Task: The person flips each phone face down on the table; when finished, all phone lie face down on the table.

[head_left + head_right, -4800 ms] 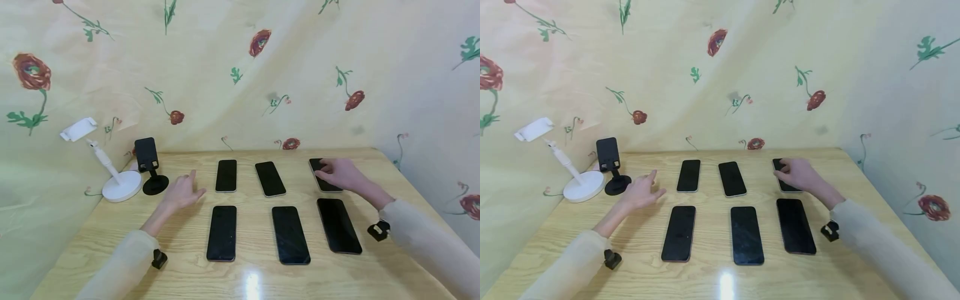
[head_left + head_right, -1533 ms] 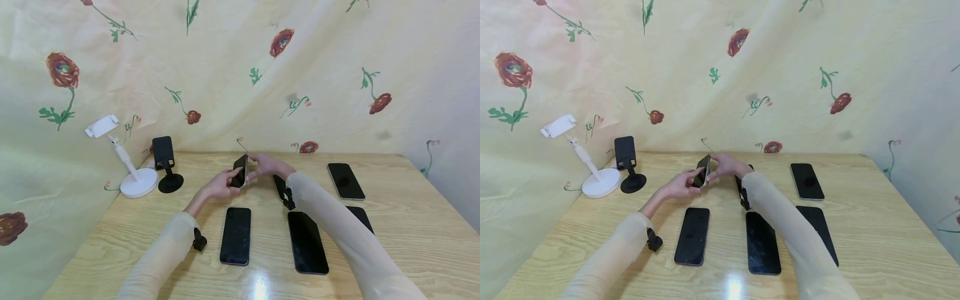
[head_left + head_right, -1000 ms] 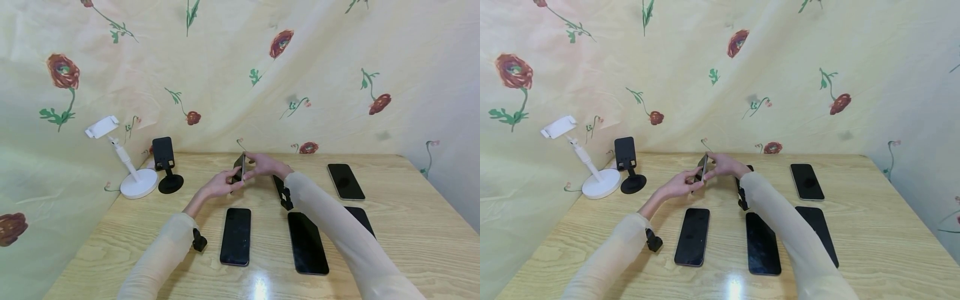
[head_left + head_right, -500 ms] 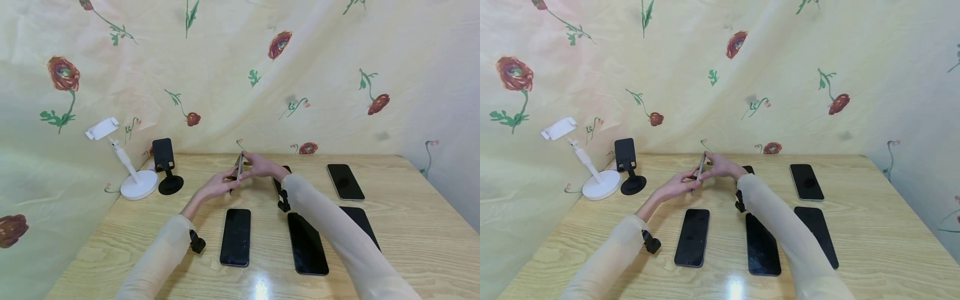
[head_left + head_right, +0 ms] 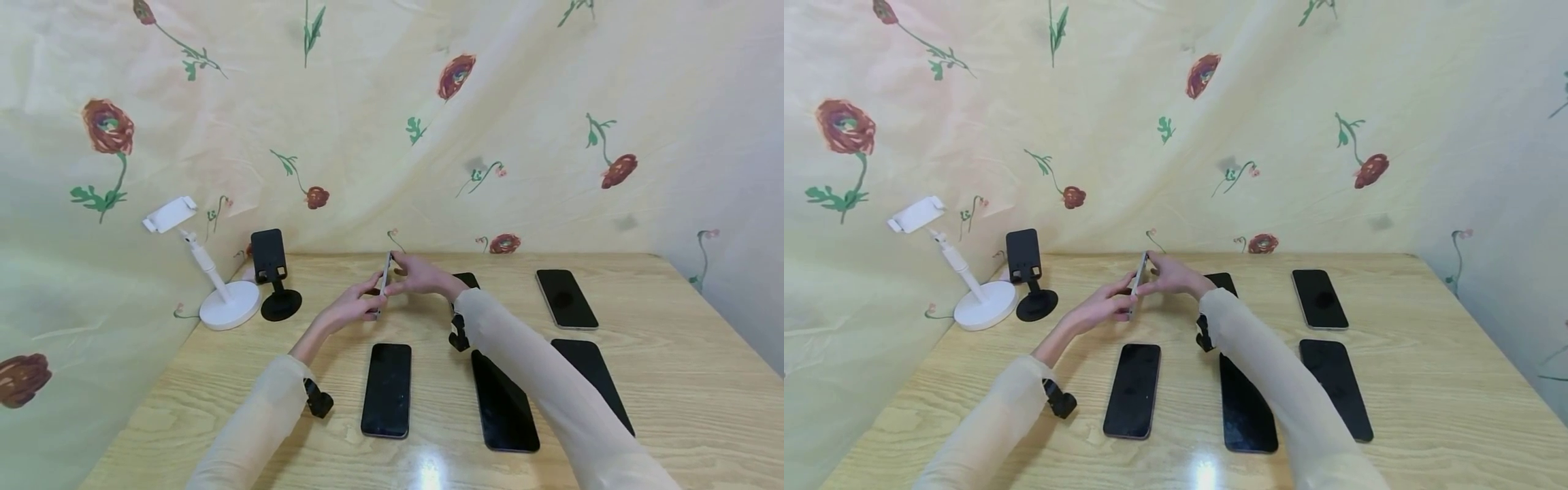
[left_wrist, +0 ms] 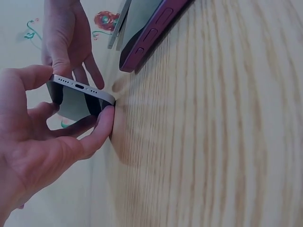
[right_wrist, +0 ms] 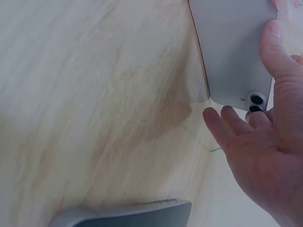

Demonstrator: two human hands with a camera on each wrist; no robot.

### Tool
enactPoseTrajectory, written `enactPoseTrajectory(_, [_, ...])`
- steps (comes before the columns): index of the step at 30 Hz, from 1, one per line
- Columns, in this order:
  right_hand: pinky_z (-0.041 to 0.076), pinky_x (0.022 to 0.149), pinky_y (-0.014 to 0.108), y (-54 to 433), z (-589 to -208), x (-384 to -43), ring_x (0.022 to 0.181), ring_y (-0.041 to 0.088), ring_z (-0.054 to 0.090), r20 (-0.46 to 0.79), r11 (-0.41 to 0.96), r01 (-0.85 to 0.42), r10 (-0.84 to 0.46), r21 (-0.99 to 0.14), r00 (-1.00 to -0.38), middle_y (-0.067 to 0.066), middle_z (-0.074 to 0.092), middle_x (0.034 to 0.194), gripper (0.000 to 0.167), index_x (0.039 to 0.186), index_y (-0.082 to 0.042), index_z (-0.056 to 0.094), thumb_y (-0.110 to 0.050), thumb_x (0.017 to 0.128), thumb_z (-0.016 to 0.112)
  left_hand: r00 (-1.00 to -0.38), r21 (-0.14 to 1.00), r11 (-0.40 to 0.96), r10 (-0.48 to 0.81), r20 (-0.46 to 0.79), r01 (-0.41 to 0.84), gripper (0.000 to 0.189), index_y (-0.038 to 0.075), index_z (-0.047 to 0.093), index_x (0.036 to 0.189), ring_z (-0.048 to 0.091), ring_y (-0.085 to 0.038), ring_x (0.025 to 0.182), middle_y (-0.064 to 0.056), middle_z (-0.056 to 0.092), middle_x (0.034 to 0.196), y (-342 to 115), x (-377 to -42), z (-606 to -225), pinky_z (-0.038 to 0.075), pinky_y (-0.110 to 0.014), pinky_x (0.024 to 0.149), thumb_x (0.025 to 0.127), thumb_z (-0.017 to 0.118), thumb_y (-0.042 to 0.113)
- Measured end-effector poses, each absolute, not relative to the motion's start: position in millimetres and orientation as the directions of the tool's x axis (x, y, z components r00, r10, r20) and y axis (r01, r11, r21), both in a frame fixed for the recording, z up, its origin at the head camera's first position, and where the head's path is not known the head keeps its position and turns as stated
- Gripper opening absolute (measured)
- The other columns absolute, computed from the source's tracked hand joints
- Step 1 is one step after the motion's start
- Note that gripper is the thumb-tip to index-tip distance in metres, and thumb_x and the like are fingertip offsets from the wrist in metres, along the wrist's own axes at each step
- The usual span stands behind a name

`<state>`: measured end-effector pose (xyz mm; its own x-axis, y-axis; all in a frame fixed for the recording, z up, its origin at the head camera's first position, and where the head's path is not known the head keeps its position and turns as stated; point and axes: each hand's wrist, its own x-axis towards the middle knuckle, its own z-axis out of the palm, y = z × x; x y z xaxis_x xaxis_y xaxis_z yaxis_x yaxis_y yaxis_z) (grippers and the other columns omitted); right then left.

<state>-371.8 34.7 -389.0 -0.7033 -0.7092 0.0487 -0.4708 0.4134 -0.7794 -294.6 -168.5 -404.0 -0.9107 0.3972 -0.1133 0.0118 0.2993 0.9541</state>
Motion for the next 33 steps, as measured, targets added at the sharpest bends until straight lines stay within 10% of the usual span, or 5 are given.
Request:
enactPoseTrajectory(13, [0.032, 0.111, 0.046, 26, -399, -373, 0.147, 0.034, 0.021, 0.065, 0.387, -0.482, -0.723, -0.786, -0.687, 0.023, 0.016, 0.161, 0.099, 0.158, 0.004, 0.007, -0.020, 0.091, 0.076, -0.894, 0.976, 0.200, 0.417, -0.164, -0.086, 0.071, 0.023, 0.007, 0.163, 0.047, -0.043, 0.127, -0.025, 0.024, 0.157, -175, -296, -404, 0.050, -0.050, 0.093, 0.105, 0.048, 0.017])
enactPoseTrajectory(33, [0.033, 0.110, 0.042, 13, -406, -367, 0.136, 0.031, 0.042, 0.001, 0.499, -0.480, -0.692, -0.722, -0.722, 0.022, 0.042, 0.151, 0.102, 0.160, -0.002, 0.014, -0.027, 0.086, 0.081, -0.880, 0.981, 0.122, 0.435, -0.191, -0.152, 0.073, 0.023, 0.004, 0.163, 0.052, -0.045, 0.122, -0.030, 0.021, 0.155, -189, -297, -403, 0.047, -0.052, 0.097, 0.103, 0.042, 0.005])
